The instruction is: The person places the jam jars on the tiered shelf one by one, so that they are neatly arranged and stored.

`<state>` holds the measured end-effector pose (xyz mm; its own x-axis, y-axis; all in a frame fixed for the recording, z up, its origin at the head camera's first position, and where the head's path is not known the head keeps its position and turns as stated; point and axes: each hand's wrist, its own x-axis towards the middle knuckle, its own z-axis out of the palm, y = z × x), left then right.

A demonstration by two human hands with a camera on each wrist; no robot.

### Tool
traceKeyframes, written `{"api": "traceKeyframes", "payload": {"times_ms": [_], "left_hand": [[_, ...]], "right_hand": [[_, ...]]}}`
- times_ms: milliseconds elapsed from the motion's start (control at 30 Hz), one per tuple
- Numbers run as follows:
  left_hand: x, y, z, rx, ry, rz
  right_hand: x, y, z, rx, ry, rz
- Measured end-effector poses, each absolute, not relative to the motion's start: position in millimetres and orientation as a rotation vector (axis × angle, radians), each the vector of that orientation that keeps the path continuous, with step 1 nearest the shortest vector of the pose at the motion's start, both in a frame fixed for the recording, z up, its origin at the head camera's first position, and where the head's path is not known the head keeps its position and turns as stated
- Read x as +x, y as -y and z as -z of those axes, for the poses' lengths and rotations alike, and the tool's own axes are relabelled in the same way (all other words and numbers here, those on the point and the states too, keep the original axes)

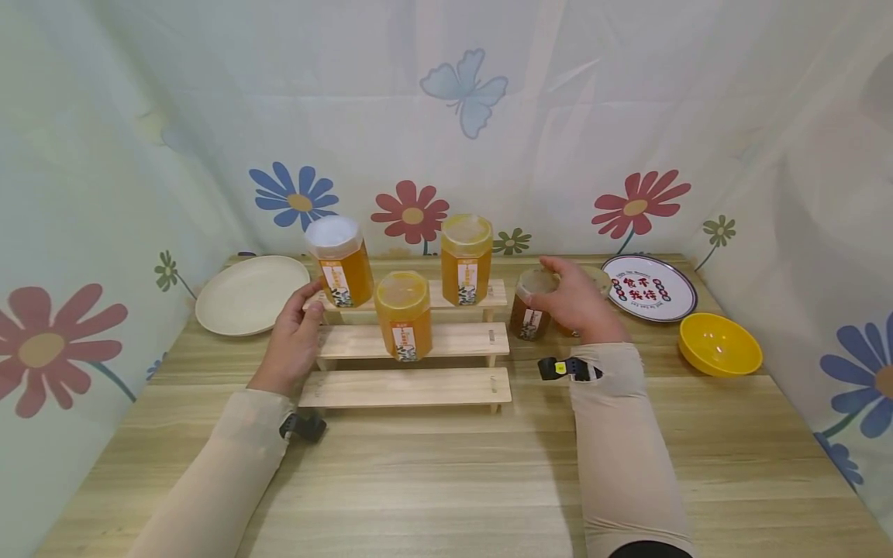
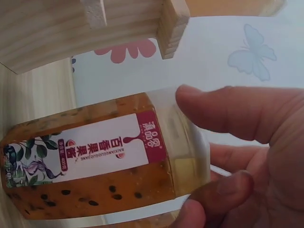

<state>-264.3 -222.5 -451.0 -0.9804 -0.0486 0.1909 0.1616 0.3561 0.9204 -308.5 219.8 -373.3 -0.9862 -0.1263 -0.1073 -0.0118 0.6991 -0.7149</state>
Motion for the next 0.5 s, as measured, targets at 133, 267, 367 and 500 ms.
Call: {"api": "traceKeyframes", "payload": {"times_ms": [133, 267, 367, 500], "left_hand": [[-264.4, 223.2, 451.8, -0.114, 2.42, 1.679], [-264.1, 223.3, 452.5, -0.137, 2.401, 1.68], [-263.3, 223.0, 452.3, -0.147, 2.388, 1.68], [-262.9, 223.0, 452.2, -0.15, 2.392, 1.67]], "right_hand": [[-306.8, -221.0, 372.6, -0.156, -2.771, 1.096], [-306.4, -221.2, 372.7, -0.165, -2.773, 1.064], [-307.1, -220.8, 372.8, -0.151, -2.761, 1.036], [-307.3, -221.0, 372.7, -0.133, -2.747, 1.016]]}}
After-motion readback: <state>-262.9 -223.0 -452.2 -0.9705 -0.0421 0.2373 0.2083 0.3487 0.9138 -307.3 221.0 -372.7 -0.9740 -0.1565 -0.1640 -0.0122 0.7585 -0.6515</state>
